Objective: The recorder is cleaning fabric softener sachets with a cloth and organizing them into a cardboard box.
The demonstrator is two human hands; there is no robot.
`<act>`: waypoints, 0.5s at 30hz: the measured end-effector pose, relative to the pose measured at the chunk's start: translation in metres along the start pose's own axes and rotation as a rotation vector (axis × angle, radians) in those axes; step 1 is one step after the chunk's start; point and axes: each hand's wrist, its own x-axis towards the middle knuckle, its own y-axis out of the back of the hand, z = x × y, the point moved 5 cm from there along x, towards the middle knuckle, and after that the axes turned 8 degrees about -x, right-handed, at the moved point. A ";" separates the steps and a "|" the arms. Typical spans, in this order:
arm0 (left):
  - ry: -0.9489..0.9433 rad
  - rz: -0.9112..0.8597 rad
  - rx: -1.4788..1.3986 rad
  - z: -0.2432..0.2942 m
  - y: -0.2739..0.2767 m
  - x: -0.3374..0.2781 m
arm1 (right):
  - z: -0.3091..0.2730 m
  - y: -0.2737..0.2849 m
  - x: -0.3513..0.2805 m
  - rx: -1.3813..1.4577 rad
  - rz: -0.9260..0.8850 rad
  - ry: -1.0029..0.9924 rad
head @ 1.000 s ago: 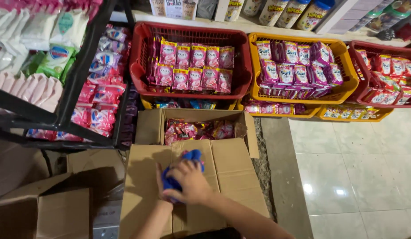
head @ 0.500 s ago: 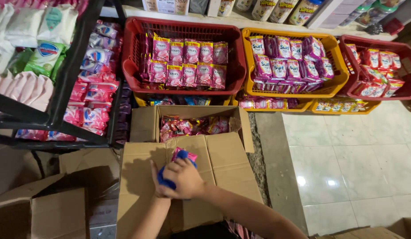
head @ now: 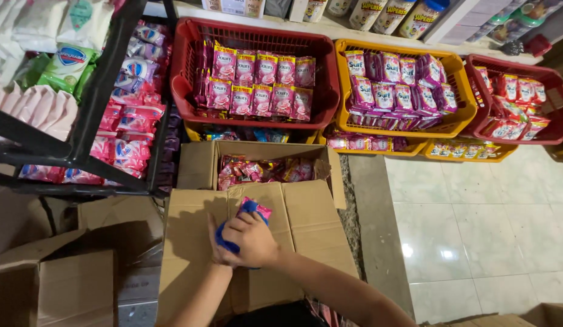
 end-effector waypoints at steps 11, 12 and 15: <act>0.018 0.099 -0.047 -0.001 -0.018 -0.013 | 0.092 -0.020 0.010 -0.262 0.117 -0.285; 0.058 -0.018 0.002 0.000 -0.012 -0.010 | 0.084 -0.023 0.005 -0.260 0.008 -0.330; 0.054 -0.009 0.004 -0.003 -0.007 -0.010 | 0.032 -0.005 0.003 -0.111 0.101 -0.130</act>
